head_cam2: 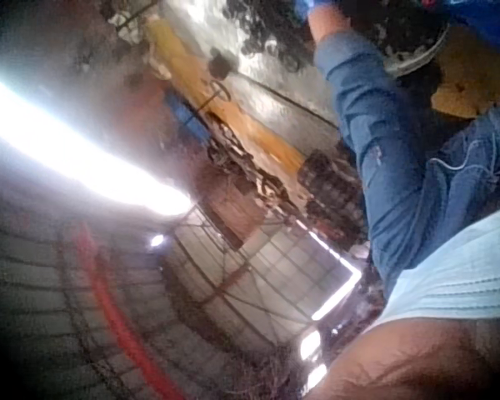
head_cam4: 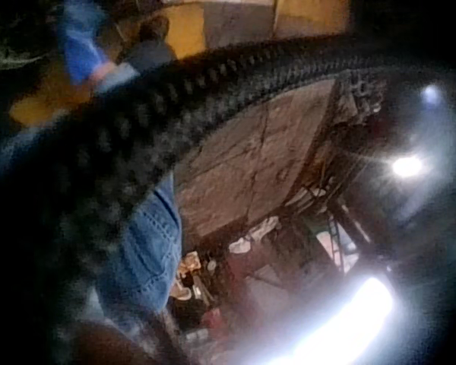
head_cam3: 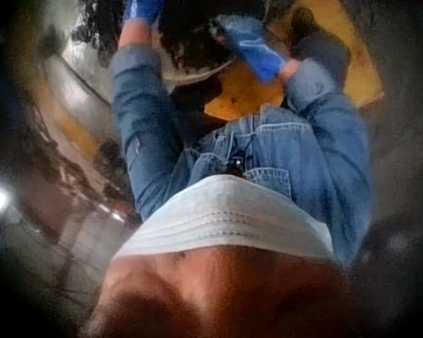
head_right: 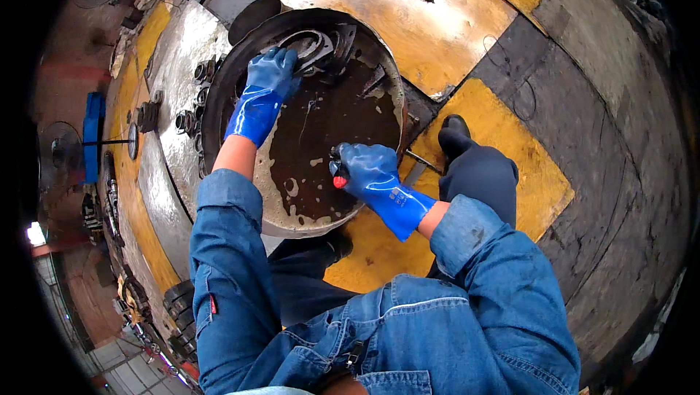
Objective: The person sits on the floor and uses a red-handled brush to scrub a dark, greasy metal part submerged in a basin of liquid. They repeatedly scrub the part and dip it into the liquid, handling it with gloved hands.
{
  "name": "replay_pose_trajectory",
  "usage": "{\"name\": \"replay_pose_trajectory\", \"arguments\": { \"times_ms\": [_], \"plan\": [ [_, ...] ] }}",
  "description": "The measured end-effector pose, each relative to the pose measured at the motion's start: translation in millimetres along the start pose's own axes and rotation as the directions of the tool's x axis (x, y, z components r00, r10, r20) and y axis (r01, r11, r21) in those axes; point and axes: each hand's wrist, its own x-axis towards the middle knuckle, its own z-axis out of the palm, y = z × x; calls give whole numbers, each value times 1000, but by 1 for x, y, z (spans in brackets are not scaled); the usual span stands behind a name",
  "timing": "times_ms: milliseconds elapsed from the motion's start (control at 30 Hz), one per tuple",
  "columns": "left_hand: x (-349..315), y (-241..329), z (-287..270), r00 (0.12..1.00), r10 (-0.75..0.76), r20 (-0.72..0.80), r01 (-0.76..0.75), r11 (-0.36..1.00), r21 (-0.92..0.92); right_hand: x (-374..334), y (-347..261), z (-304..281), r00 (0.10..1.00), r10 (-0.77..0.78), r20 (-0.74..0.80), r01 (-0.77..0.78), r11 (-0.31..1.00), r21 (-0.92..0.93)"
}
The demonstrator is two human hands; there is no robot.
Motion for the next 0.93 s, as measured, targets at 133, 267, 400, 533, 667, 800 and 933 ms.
{"name": "replay_pose_trajectory", "arguments": {
  "times_ms": [133,267,400,533,667,800,933],
  "plan": [
    [13,2,-19,991,-105,79,105,994,-2,-4,3,3,1000,5,23,-4,1000,-25],
    [27,-11,-69,892,-320,319,351,935,-42,-3,0,1,999,14,36,-14,1000,1],
    [-14,-53,-117,768,-416,487,572,788,-227,-2,-4,0,993,50,105,-53,998,33],
    [-66,-29,-158,670,-499,550,737,361,-571,2,13,2,992,106,74,-100,992,-82],
    [-163,-31,-101,544,-522,656,613,-287,-736,9,3,1,973,137,188,-119,988,-102],
    [-214,25,-54,345,-417,841,414,-736,-536,31,-10,-19,887,345,308,-404,901,155],
    [-255,48,-17,433,-347,832,313,-808,-500,46,2,5,905,270,328,-393,827,401]
  ]
}}
